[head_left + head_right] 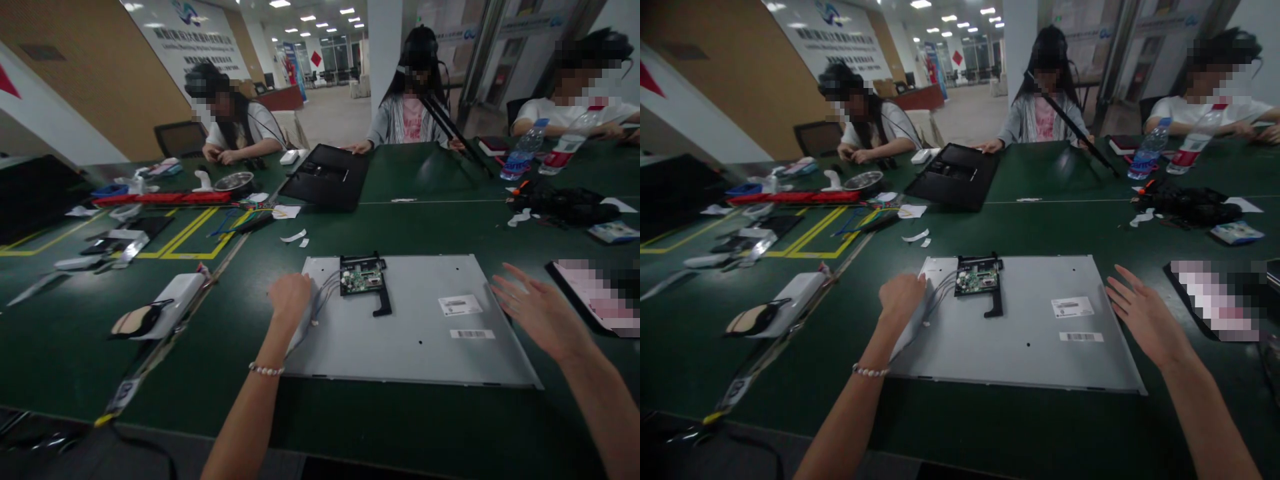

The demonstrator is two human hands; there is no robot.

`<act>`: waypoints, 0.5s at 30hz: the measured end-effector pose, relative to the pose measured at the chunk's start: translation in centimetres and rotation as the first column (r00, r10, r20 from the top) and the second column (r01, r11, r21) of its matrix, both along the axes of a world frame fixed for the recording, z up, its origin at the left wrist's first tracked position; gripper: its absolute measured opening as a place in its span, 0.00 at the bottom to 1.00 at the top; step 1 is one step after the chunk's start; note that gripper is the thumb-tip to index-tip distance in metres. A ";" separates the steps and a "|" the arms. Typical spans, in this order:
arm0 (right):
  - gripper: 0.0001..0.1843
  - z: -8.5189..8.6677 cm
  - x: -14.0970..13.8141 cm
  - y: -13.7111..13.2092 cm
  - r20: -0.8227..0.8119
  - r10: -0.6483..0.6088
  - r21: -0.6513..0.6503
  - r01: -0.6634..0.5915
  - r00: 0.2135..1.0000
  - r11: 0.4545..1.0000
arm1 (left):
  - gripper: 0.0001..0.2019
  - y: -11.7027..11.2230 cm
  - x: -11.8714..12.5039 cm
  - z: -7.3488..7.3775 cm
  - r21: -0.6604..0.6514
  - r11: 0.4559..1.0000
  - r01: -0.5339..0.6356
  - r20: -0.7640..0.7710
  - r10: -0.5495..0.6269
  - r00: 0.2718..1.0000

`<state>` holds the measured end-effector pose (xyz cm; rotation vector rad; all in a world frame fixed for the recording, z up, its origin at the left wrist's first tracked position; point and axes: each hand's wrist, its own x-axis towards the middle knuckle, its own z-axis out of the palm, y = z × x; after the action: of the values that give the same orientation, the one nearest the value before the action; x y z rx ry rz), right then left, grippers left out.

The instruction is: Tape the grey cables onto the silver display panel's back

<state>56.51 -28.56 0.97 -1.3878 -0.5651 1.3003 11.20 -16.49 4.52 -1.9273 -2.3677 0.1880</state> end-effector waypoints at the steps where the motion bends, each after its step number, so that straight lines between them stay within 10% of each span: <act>1: 0.36 -0.2 0.4 -0.1 0.030 -0.012 -0.004 0.012 0.999 1.000 | 0.24 -0.2 0.4 -0.1 -0.004 1.000 0.020 0.000 -0.020 1.000; 15: 0.38 -1.7 4.3 -1.3 0.340 -0.122 0.038 0.116 0.932 0.992 | 0.31 -1.6 4.4 -1.2 0.011 0.983 0.184 0.049 -0.185 0.982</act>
<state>60.79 -29.86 -0.77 -1.6214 -0.7111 0.9589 15.59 -18.13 3.36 -2.1576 -2.1975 0.1210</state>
